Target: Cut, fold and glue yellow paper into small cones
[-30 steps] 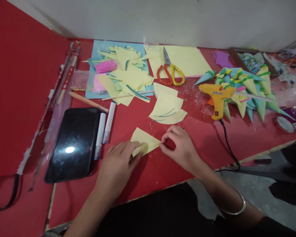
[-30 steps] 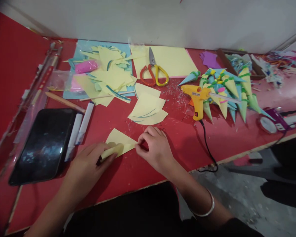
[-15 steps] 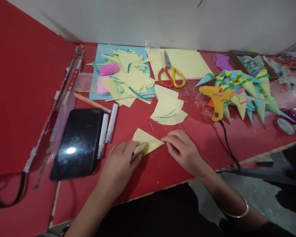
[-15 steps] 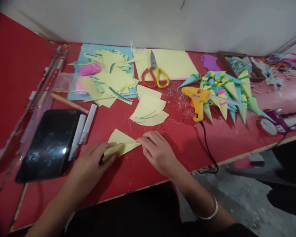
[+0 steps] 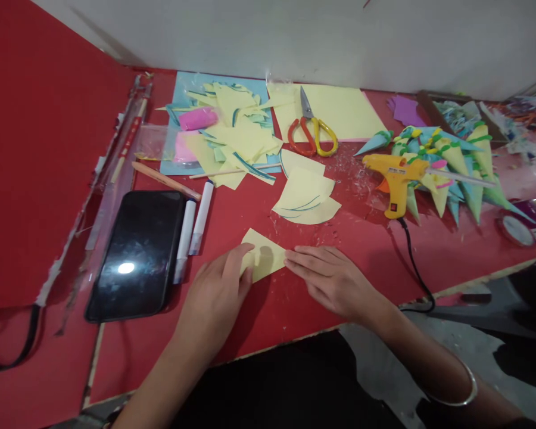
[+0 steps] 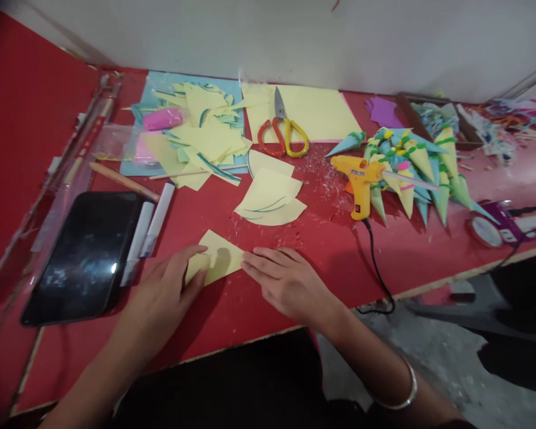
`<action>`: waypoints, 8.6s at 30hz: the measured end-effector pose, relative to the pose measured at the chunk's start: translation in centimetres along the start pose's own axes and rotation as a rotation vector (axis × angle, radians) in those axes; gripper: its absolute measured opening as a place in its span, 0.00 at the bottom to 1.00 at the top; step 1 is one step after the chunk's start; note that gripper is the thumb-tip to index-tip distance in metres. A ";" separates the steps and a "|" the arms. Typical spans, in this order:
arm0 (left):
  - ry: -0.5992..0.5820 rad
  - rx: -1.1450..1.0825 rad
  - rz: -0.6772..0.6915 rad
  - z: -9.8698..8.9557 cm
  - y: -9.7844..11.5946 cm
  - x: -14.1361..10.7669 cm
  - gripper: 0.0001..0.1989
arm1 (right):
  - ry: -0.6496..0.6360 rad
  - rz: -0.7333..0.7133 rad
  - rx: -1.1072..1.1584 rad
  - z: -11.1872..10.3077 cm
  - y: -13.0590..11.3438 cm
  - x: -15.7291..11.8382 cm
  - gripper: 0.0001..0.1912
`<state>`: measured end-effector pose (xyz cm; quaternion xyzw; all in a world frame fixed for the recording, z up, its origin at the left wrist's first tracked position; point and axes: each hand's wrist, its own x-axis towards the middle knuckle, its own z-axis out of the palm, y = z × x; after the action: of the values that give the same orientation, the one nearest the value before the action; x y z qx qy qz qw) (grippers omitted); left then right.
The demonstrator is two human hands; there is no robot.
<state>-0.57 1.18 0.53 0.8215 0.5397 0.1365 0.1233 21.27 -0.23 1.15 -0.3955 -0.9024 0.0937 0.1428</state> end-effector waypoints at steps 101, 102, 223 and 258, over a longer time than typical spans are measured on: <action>-0.272 -1.274 -0.268 -2.4 1.4 2.3 0.35 | 0.336 0.307 0.778 0.1 -1.5 1.4 0.20; -0.261 -1.246 -0.282 -2.5 1.4 2.3 0.33 | 0.344 0.249 0.615 0.2 -1.3 1.2 0.25; 0.002 0.083 0.497 -1.2 -0.4 0.5 0.11 | 0.080 0.073 0.271 0.9 0.8 1.9 0.04; -0.135 0.279 0.609 -2.9 -2.7 -0.5 0.27 | 0.192 0.413 0.155 1.7 -1.6 1.8 0.04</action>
<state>-4.11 1.93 2.27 0.9611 0.2736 0.0373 -0.0012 18.49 -0.05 0.34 -0.5665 -0.7749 0.1518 0.2358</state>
